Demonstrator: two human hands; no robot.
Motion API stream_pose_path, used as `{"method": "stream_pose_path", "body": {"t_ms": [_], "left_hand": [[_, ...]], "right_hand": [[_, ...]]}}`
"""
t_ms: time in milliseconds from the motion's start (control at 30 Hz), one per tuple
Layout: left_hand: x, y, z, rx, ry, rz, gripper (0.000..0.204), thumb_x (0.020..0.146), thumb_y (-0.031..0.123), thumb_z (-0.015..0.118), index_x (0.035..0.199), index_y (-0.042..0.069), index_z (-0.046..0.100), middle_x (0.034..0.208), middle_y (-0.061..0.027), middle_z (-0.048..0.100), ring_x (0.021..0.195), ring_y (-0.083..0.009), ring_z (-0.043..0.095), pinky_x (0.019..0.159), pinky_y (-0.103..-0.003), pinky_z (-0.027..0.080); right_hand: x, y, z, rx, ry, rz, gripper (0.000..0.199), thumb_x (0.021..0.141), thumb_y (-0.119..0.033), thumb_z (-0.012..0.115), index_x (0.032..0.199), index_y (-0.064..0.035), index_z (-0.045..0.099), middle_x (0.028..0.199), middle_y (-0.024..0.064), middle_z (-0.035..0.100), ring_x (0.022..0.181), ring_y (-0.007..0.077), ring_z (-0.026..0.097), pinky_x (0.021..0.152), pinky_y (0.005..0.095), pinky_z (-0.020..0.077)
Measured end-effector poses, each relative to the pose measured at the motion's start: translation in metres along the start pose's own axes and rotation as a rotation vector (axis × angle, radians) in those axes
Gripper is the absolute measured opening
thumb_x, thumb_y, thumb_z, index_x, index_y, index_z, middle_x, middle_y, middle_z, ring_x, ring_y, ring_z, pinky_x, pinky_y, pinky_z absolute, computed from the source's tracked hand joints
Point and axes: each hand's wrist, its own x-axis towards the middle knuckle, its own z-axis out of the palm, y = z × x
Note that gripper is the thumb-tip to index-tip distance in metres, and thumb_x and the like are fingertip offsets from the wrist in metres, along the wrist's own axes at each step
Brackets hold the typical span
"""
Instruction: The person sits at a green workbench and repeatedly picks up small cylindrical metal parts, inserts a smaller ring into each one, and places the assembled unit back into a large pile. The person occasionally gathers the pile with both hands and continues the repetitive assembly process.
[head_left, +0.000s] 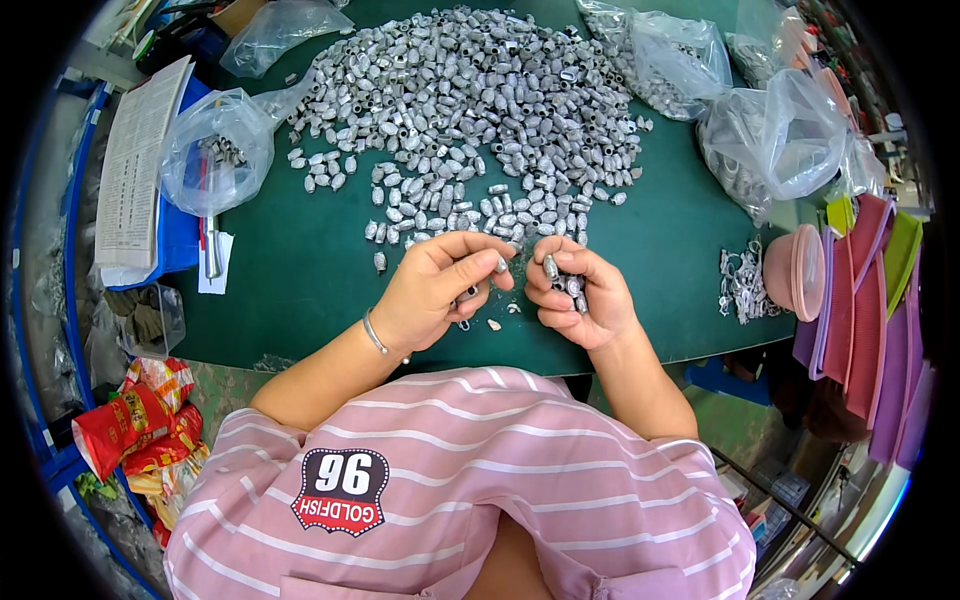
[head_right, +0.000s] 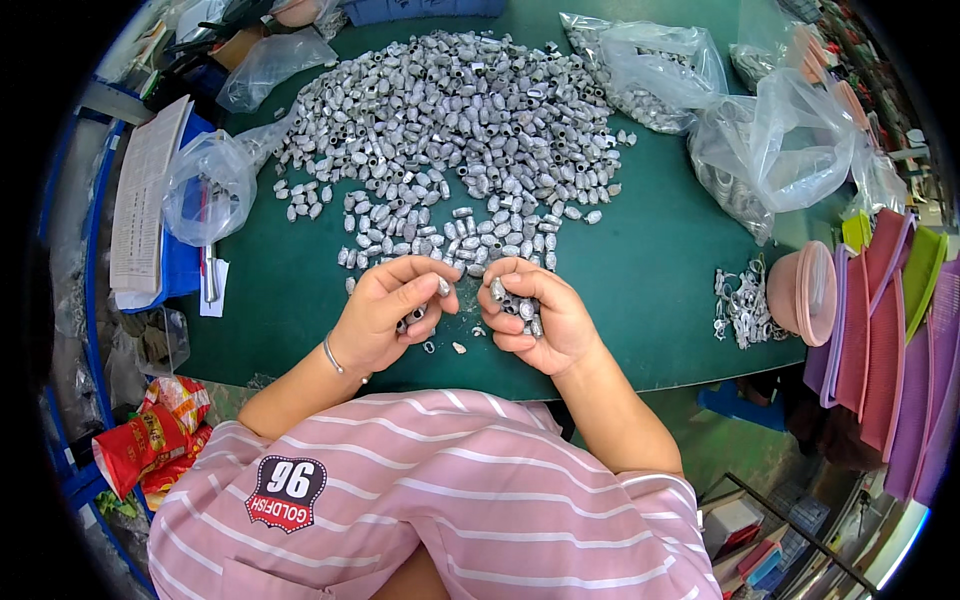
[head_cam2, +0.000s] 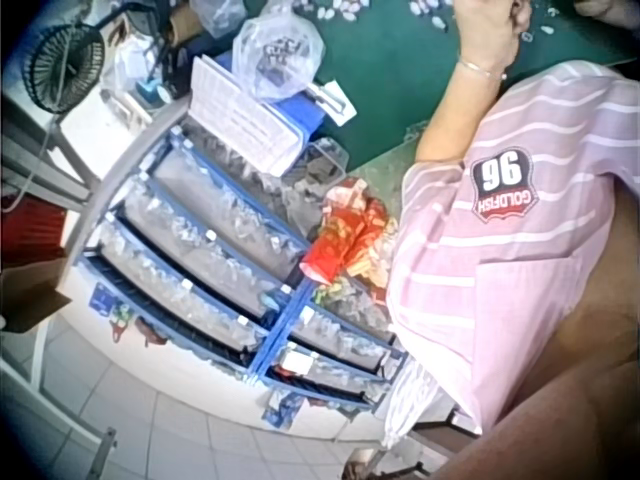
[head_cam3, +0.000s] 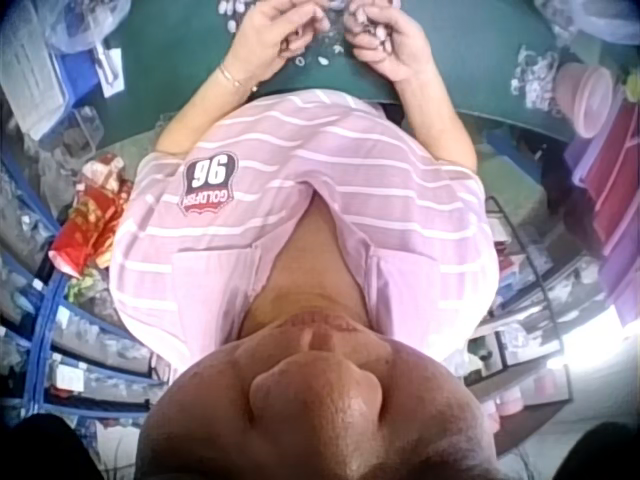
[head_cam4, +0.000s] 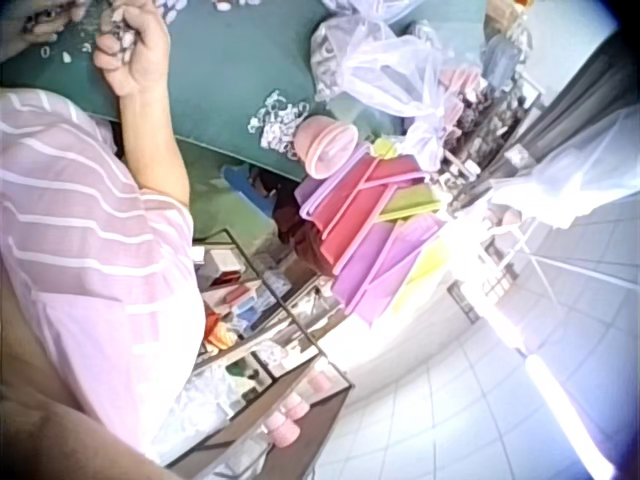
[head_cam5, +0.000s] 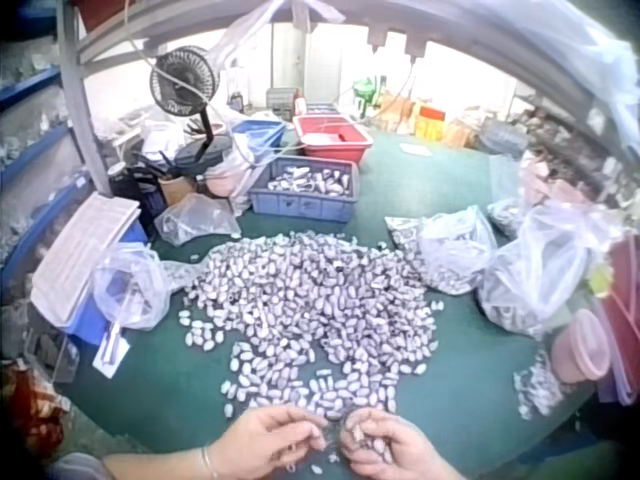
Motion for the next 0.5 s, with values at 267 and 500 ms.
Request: {"method": "stream_pose_path", "body": {"t_ms": [267,500], "left_hand": [[0.002,-0.004,-0.007,-0.368,0.038,-0.169,0.020,0.096,0.016,0.042,0.105,0.003,0.053,0.082,-0.0087,0.060,0.048,-0.0084,0.042,0.039,-0.019,0.030],[0.004,-0.008,-0.014,-0.584,-0.070,-0.282,0.019,0.097,0.019,0.040,0.100,0.005,0.052,0.075,-0.0011,0.051,0.051,-0.0075,0.040,0.039,-0.019,0.029]], "right_hand": [[0.003,0.005,0.000,0.085,0.027,-0.027,0.010,0.089,-0.010,0.051,0.097,-0.0048,0.055,0.077,0.0098,0.055,0.052,0.0105,0.043,0.037,0.0186,0.0304],[0.007,0.011,0.004,0.048,0.036,-0.064,0.007,0.090,-0.011,0.053,0.095,-0.0064,0.055,0.076,0.0075,0.059,0.050,0.0100,0.044,0.038,0.0194,0.0311]]}}
